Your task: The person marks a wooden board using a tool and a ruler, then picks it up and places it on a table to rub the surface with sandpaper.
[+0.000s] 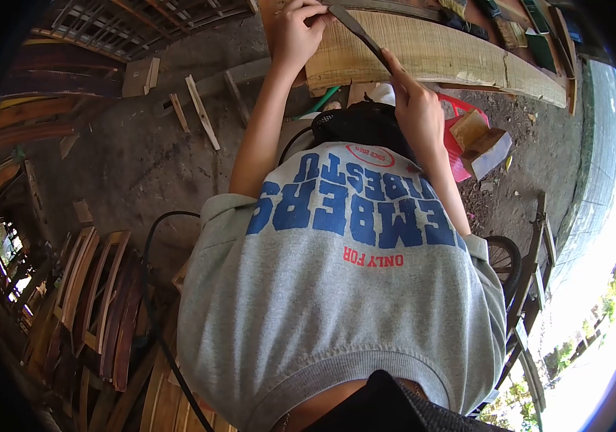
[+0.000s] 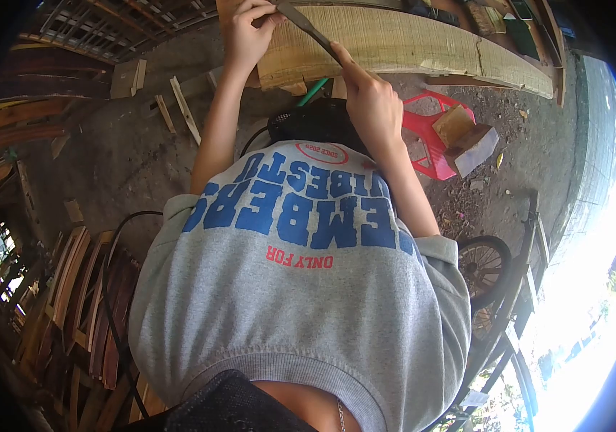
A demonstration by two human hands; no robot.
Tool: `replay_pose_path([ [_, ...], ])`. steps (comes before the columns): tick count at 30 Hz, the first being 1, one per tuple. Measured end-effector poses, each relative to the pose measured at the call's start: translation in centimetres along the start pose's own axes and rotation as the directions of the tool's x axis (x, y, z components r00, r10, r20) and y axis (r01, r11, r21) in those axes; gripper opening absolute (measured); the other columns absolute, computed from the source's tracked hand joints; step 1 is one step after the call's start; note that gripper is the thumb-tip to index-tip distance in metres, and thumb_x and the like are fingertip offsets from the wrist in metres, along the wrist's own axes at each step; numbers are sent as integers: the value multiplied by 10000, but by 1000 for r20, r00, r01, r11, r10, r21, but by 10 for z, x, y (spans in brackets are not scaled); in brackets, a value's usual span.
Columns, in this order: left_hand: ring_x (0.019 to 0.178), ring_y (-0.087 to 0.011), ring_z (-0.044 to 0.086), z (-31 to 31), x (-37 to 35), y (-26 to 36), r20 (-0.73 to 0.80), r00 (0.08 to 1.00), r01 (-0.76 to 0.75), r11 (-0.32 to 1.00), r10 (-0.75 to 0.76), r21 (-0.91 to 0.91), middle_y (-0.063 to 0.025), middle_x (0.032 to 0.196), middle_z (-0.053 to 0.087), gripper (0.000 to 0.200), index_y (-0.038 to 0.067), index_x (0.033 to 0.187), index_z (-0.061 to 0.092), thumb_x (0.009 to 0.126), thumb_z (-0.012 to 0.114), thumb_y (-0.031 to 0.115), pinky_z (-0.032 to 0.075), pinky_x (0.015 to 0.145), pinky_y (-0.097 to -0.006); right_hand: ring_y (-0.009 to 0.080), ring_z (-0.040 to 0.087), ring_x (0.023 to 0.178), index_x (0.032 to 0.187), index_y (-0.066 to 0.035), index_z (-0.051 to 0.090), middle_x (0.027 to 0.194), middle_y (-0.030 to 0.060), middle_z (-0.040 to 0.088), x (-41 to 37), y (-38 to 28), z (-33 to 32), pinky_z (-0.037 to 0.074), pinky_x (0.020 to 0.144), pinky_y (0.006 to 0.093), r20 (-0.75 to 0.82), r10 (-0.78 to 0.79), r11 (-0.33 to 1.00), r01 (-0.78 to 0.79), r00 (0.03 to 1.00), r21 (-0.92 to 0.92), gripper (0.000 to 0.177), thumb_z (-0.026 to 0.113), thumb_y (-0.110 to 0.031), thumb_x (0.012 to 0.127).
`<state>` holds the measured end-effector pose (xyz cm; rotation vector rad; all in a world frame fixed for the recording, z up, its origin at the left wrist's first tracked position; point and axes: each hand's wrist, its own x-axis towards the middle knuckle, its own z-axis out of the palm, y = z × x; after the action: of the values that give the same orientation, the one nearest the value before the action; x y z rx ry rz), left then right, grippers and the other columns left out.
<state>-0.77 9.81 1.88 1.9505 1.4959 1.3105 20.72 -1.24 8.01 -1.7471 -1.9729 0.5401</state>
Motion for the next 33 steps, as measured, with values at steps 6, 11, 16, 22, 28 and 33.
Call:
replay_pose_path([
  [6,719,-229,597,2,1,3,28,999,35,990,-31,-136,-87,797,595,100,-6,868,723,851,743,90,485,660,-352,302,685,729,1331,-280,587,854,131,701,5,1,-9,520,607,406,-110,-10,991,24,994,129,478,584,-71,901],
  [11,718,-228,596,-2,1,7,21,1000,-20,995,22,-94,-86,806,595,110,-16,854,713,845,747,88,481,656,-346,318,677,729,1351,-344,554,837,127,694,1,7,-9,516,612,434,-131,-43,993,56,990,101,477,575,-133,923],
  [16,730,-227,602,-3,3,10,-3,1000,-18,999,17,-44,-91,813,598,109,-31,844,690,847,736,68,485,661,-340,313,674,713,1359,-327,551,834,115,694,7,2,-10,513,602,418,6,-23,999,23,1000,-30,506,582,-97,909],
  [22,703,-220,600,-2,-2,6,19,1000,-19,1000,19,-22,-73,828,612,118,-15,852,709,845,750,96,478,635,-338,293,677,706,1321,-314,593,836,102,699,2,5,-4,515,598,406,-20,-14,1000,14,1000,-6,479,599,-97,894],
  [28,697,-213,609,-2,-5,4,15,1000,-3,999,4,-36,-69,812,620,110,-6,851,721,844,752,99,478,617,-328,290,680,716,1321,-336,588,839,87,703,-3,-1,-10,516,596,399,-22,7,998,-8,1000,-57,425,571,-165,933],
  [33,692,-213,610,-6,3,16,26,999,32,994,-30,-103,-69,805,623,100,0,853,725,849,747,97,481,623,-324,305,674,703,1340,-348,565,827,112,696,1,-3,-10,514,596,415,-11,45,999,-45,999,-21,463,578,-145,924],
])
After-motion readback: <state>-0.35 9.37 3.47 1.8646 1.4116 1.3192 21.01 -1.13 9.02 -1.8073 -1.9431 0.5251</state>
